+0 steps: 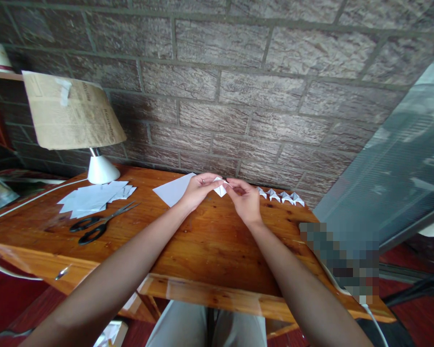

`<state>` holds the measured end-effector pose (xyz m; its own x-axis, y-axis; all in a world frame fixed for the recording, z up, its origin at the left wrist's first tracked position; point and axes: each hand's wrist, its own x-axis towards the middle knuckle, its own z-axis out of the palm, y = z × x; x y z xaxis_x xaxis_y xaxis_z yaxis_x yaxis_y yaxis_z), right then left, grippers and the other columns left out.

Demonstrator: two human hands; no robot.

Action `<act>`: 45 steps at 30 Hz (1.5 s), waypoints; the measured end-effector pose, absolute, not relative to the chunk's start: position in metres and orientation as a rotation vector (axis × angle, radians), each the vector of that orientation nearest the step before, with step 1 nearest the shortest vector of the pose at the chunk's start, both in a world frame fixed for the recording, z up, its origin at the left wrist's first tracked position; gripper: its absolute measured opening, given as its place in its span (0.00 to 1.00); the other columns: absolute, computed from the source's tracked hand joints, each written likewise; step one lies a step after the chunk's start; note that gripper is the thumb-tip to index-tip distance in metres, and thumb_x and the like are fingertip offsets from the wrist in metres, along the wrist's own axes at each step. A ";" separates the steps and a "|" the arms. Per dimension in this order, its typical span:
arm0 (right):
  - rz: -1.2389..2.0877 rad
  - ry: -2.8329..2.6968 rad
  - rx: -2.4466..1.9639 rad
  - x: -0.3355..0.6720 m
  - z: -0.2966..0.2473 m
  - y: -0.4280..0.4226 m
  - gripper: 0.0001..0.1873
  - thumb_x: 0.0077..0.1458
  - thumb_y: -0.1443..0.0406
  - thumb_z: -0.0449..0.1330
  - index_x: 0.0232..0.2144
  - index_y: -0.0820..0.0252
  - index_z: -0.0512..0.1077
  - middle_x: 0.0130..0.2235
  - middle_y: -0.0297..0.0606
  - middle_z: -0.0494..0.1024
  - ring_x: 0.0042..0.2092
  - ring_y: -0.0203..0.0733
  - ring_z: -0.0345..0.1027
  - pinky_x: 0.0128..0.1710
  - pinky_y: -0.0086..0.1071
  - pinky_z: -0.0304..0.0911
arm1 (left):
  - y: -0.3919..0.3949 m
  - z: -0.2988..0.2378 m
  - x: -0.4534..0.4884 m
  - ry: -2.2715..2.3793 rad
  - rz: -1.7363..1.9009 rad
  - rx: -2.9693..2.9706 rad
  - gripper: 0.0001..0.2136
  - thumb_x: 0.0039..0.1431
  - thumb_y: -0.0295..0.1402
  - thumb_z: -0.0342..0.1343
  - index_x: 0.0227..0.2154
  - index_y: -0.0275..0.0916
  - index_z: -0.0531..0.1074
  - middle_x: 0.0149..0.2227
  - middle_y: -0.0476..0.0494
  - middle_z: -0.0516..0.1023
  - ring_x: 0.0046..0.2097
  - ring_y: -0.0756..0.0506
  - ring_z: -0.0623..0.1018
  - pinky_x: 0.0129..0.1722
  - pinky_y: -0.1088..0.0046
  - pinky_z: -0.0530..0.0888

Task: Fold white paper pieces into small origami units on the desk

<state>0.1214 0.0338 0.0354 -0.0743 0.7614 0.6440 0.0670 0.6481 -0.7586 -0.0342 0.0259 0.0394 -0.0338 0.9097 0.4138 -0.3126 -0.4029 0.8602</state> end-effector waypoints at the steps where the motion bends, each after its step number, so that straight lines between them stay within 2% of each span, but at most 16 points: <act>1: 0.647 -1.567 -0.709 0.121 0.035 0.033 0.14 0.50 0.58 0.66 0.39 0.56 0.78 0.37 0.39 0.82 0.36 0.41 0.75 0.41 0.36 0.71 | 0.026 0.040 -0.034 0.718 1.625 1.270 0.12 0.41 0.36 0.70 0.30 0.36 0.79 0.31 0.46 0.81 0.33 0.48 0.77 0.39 0.71 0.71; 7: 0.674 -1.583 -0.726 0.122 0.038 0.032 0.14 0.48 0.57 0.67 0.37 0.56 0.79 0.37 0.38 0.82 0.37 0.42 0.75 0.41 0.36 0.70 | 0.025 0.040 -0.035 0.679 1.623 1.200 0.12 0.41 0.37 0.70 0.28 0.37 0.79 0.29 0.47 0.80 0.31 0.50 0.76 0.36 0.73 0.70; 12: 0.865 -1.549 -0.712 0.124 0.046 0.030 0.11 0.44 0.57 0.69 0.29 0.57 0.79 0.34 0.37 0.82 0.34 0.41 0.75 0.40 0.36 0.69 | 0.024 0.043 -0.034 0.646 1.591 1.208 0.13 0.47 0.43 0.66 0.27 0.37 0.78 0.27 0.49 0.78 0.29 0.52 0.74 0.33 0.75 0.69; 16: 1.029 -1.564 -0.672 0.124 0.048 0.029 0.11 0.42 0.57 0.70 0.28 0.56 0.79 0.33 0.35 0.82 0.34 0.40 0.74 0.41 0.36 0.68 | 0.024 0.044 -0.033 0.754 1.670 1.280 0.15 0.48 0.45 0.65 0.26 0.36 0.77 0.25 0.49 0.77 0.27 0.52 0.72 0.29 0.76 0.66; 21: 1.073 -1.514 -0.678 0.126 0.044 0.034 0.12 0.42 0.56 0.69 0.27 0.56 0.79 0.32 0.34 0.82 0.33 0.38 0.73 0.41 0.35 0.67 | 0.023 0.043 -0.032 0.845 1.659 1.372 0.16 0.46 0.45 0.66 0.30 0.36 0.78 0.30 0.46 0.80 0.30 0.49 0.75 0.33 0.73 0.70; 26: 1.045 -1.533 -0.689 0.128 0.045 0.035 0.13 0.43 0.54 0.68 0.24 0.57 0.77 0.28 0.32 0.80 0.30 0.36 0.69 0.36 0.33 0.65 | 0.020 0.045 -0.032 0.882 1.653 1.439 0.15 0.44 0.44 0.67 0.27 0.36 0.78 0.27 0.47 0.79 0.29 0.49 0.74 0.30 0.73 0.67; 36: 1.252 -1.454 -0.728 0.126 0.040 0.039 0.18 0.39 0.51 0.69 0.25 0.59 0.76 0.25 0.32 0.75 0.27 0.32 0.64 0.27 0.27 0.59 | 0.022 0.039 -0.028 0.914 1.652 1.426 0.17 0.47 0.47 0.64 0.27 0.36 0.77 0.26 0.47 0.78 0.28 0.49 0.73 0.30 0.74 0.68; 41: 1.260 -1.311 -0.720 0.129 0.040 0.043 0.16 0.40 0.53 0.70 0.28 0.57 0.77 0.24 0.30 0.72 0.25 0.30 0.61 0.25 0.26 0.56 | 0.024 0.038 -0.031 0.891 1.539 1.486 0.16 0.44 0.45 0.67 0.29 0.37 0.76 0.27 0.47 0.78 0.29 0.49 0.75 0.31 0.73 0.71; 45: 1.242 -1.326 -0.741 0.131 0.041 0.044 0.17 0.41 0.52 0.69 0.29 0.58 0.78 0.24 0.31 0.74 0.26 0.31 0.63 0.25 0.27 0.56 | 0.024 0.038 -0.030 0.856 1.532 1.423 0.16 0.42 0.43 0.68 0.30 0.36 0.76 0.29 0.46 0.79 0.31 0.48 0.76 0.33 0.72 0.73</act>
<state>0.1307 0.0437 0.0408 -0.1843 0.9377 0.2946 -0.2332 0.2494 -0.9399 -0.0301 0.0238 0.0375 0.0135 0.9138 0.4059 -0.1329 -0.4007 0.9065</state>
